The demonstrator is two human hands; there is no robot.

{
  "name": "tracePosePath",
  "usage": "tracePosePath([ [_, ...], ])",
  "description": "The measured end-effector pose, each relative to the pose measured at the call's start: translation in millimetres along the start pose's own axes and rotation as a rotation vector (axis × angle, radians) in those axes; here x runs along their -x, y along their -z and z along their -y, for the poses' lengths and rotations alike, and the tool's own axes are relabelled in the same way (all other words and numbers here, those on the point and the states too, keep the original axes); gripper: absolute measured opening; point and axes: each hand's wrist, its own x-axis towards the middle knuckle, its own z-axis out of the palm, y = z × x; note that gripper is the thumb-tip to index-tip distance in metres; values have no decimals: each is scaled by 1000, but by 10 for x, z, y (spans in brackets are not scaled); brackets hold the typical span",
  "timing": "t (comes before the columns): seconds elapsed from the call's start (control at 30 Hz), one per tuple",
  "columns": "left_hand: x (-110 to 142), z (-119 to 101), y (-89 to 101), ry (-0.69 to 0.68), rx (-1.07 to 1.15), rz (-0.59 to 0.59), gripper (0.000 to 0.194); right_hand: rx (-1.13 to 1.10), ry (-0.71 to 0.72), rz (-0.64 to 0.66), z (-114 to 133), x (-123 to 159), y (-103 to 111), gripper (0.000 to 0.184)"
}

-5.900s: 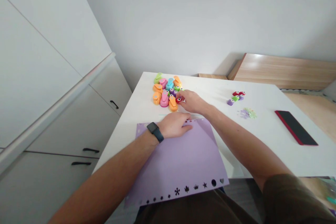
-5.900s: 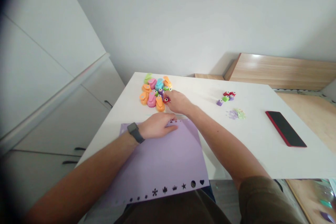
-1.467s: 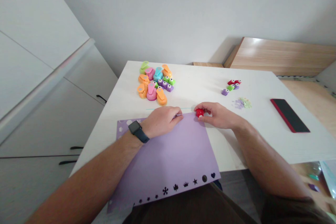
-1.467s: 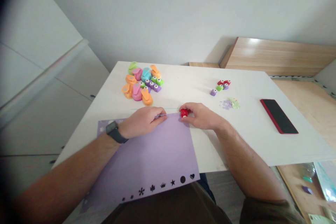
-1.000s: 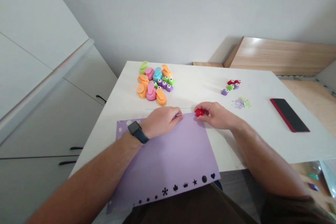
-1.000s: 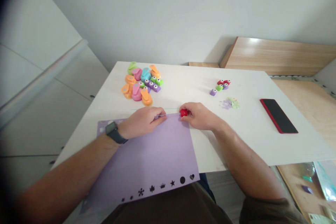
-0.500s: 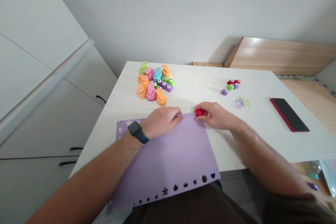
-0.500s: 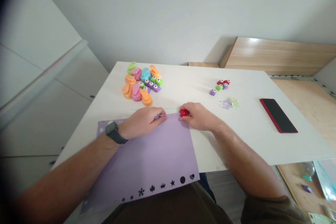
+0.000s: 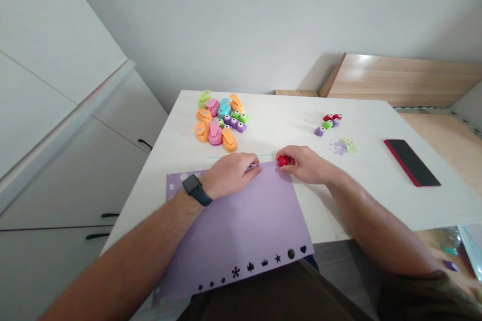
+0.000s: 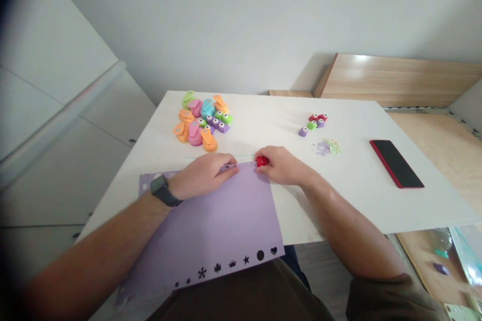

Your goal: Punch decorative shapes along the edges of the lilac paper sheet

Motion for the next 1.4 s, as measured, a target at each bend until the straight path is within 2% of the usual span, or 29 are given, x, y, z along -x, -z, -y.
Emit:
tracePosePath([
  [0.07, 4, -34, 9, -19, 26, -44, 27, 2, -3, 1, 2, 2, 2, 16],
  [0.17, -28, -139, 5, -48, 59, -96, 38, -1, -3, 7, 21, 10, 7, 15],
  [0.27, -122, -284, -34, -71, 60, -94, 58, 3, -12, 8, 45, 19, 16, 14],
  [0.33, -212, -371, -75, -101, 35, -69, 63, 15, -10, 5, 55, 25, 22, 13],
  [0.47, -395, -445, -154, -109, 65, -35, 59, 29, 5, -5, 58, 37, 26, 11],
  [0.63, -515, -386, -189, -92, 163, -26, 40, 24, 37, -11, 51, 40, 21, 14],
  [0.9, -541, -345, -167, -109, 180, 22, 36, 22, 61, -7, 9, 36, 2, 13],
  [1.4, -555, -334, -148, -151, 168, 32, 33, 36, 59, -2, 5, 37, 9, 10],
])
